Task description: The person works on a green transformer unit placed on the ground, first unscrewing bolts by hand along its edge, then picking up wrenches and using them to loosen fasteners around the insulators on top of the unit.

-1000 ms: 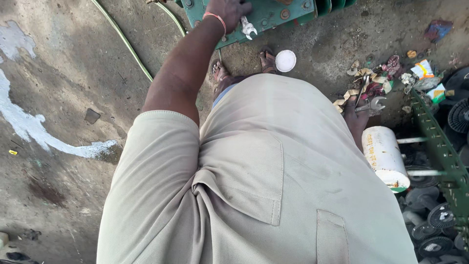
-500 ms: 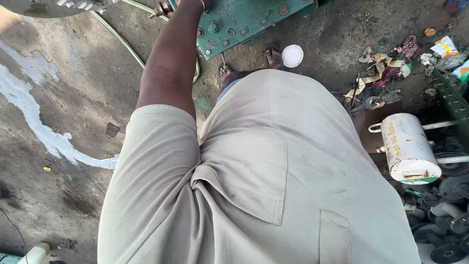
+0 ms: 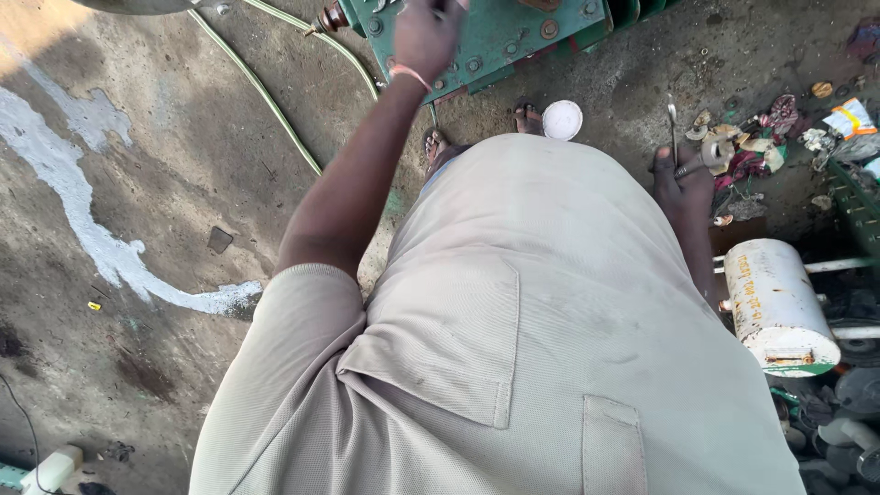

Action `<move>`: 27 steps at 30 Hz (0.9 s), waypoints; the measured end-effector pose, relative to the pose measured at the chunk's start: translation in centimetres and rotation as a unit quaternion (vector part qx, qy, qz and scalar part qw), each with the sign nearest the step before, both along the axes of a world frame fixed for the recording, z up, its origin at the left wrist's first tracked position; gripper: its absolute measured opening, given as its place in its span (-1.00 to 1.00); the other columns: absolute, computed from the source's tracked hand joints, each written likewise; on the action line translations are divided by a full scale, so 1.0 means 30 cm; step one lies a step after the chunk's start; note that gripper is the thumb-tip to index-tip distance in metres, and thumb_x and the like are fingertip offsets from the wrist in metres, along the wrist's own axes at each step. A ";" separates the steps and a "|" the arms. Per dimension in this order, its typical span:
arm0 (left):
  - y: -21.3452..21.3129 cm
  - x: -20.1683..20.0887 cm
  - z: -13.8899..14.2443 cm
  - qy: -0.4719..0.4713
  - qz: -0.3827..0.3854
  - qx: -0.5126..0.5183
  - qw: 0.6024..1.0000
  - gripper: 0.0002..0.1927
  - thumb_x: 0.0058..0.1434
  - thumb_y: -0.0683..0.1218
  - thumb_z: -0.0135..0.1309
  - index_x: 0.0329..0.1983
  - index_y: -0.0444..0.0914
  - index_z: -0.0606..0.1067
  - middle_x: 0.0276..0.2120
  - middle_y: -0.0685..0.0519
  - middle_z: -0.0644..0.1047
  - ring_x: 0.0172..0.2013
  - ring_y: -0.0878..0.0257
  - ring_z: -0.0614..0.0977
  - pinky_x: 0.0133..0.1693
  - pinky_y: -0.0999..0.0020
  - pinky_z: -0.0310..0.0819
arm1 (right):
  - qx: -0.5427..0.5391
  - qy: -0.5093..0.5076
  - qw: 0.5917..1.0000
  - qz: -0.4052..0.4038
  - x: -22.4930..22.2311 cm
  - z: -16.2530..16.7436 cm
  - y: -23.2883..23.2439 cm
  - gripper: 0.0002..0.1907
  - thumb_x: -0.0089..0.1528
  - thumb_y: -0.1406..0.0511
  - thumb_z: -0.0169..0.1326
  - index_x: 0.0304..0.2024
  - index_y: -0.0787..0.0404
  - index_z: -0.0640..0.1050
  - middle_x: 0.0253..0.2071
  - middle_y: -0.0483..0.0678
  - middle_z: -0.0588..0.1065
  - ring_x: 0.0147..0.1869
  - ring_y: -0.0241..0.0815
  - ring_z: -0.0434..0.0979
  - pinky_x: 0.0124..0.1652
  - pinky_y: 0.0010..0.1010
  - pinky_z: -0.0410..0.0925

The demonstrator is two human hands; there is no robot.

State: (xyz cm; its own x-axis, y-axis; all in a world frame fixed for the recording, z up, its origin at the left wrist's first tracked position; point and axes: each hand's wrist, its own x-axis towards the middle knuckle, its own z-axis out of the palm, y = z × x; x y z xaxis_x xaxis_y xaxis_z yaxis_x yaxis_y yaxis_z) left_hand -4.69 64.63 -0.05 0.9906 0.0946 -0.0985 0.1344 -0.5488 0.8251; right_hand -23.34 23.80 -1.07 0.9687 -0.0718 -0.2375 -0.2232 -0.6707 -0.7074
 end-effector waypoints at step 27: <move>-0.176 -0.262 0.149 -0.042 0.000 -0.399 0.916 -0.70 0.46 0.04 0.16 0.01 -0.30 0.62 -0.20 0.12 0.63 -0.19 0.40 0.56 -0.11 0.44 0.49 | 0.442 0.152 0.840 0.274 0.491 0.147 0.498 -0.44 0.50 -0.12 -0.25 0.14 0.19 0.42 -0.06 -0.14 0.49 -0.06 -0.35 0.53 -0.12 -0.38 0.48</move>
